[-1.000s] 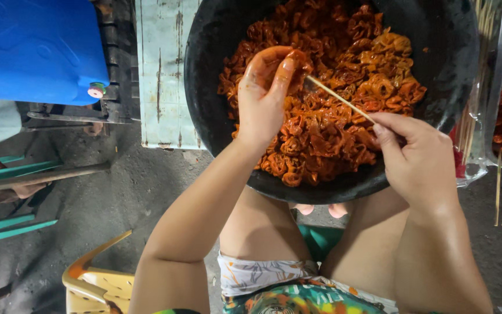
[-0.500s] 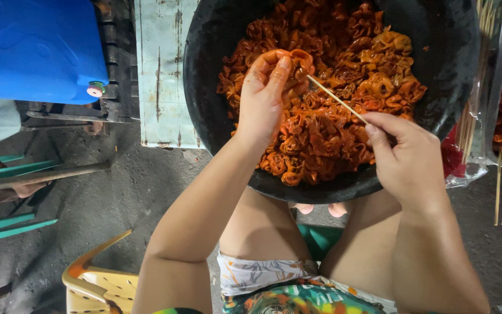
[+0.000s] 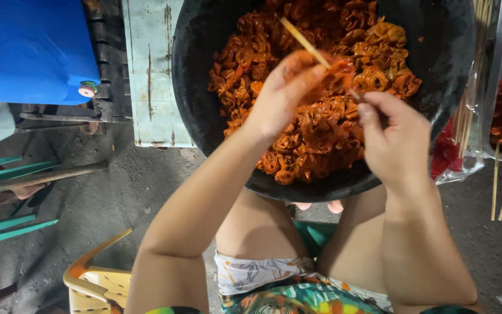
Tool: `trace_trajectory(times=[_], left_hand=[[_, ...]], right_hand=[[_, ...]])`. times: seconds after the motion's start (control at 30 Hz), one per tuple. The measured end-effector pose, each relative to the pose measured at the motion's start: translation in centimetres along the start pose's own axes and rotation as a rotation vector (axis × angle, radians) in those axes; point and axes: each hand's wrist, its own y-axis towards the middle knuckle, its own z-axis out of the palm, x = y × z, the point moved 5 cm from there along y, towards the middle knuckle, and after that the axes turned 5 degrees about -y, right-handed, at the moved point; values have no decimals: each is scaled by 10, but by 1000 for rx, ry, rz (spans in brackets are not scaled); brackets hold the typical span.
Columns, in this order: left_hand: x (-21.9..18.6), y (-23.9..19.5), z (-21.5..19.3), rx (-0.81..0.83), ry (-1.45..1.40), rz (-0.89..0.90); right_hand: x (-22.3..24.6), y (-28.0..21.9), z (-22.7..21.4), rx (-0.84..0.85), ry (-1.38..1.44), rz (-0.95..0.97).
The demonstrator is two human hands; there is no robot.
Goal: The person takes pieces of marinated meat from a bowl by hand and threads them onto wooden skewers, placing the finished skewers onto a metal tray.
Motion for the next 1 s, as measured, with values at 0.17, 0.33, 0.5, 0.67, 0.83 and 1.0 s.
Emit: trace_trajectory(times=[0.17,0.33,0.5,0.67,0.83,1.0], left_hand=[[4,54,-20,55,928,165],[41,95,-32,348,1741,141],[48,97,-35,392,1689,-35],[4,73,-41,134,1323,21],[-34,47,-53,-6,652,249],[-33,21,-59,-39,133,117]], right_hand=[[-17,6,-20,-45,94,40],[-22,7,-26,-61,104,47],[-24,8,-27,-26,85,80],[-22,9,-35,-22,72,140],[-11,4,-42,-36,-8,51],[-5,1,-40,12,-30,29]])
